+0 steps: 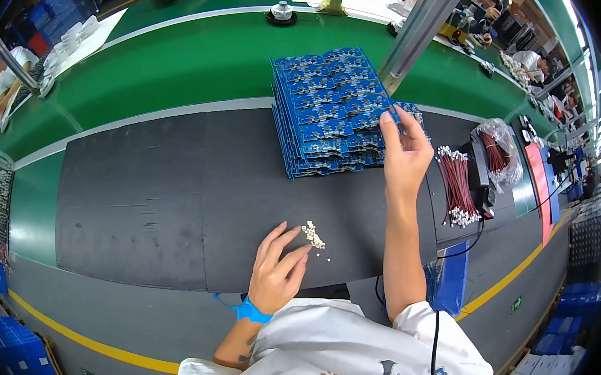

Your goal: The person inserts small white components into a blue printed circuit board panel by hand.

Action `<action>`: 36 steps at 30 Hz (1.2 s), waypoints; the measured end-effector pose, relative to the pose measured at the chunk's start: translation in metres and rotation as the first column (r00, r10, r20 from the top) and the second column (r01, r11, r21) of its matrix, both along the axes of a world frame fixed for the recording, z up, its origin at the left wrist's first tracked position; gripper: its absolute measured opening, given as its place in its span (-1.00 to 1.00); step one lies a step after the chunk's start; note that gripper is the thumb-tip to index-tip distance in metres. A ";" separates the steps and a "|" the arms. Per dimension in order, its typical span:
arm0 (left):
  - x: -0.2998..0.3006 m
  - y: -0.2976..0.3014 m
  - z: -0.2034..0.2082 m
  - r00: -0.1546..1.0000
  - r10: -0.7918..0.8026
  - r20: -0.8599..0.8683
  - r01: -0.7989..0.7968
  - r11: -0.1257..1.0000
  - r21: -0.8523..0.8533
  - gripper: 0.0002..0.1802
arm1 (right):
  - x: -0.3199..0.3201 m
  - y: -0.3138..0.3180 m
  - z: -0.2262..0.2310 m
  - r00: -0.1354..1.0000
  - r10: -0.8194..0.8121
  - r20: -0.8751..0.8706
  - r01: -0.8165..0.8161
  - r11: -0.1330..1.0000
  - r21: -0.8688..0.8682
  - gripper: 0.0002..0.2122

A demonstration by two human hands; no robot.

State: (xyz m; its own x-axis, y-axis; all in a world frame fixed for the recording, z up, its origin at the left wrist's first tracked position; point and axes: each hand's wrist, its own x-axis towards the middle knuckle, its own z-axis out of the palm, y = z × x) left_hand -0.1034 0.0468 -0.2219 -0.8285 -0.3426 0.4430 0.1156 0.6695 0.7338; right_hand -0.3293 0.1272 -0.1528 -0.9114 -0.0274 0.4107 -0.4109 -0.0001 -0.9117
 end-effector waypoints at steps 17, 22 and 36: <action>0.037 0.010 0.021 0.760 -0.109 -0.641 0.647 0.229 0.728 0.08 | 0.140 0.029 -0.017 0.651 0.510 -0.562 -0.464 0.854 0.236 -0.84; 0.049 0.010 0.018 0.889 0.084 -0.450 0.455 -0.047 0.889 -0.26 | 0.144 0.041 -0.036 0.474 0.772 -0.424 -0.538 0.634 0.555 -0.82; 0.065 0.016 0.006 0.980 -0.082 0.181 0.041 0.974 0.222 -0.65 | 0.146 0.055 -0.042 0.676 0.604 0.422 -0.736 0.585 0.342 -0.92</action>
State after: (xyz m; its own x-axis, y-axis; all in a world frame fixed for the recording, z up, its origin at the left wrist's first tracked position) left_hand -0.0381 0.0625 -0.2163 -0.9120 -0.3588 0.1990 -0.0019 0.4886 0.8725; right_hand -0.1834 0.1827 -0.1948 -0.6124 -0.7890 -0.0487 -0.2414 0.2454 -0.9389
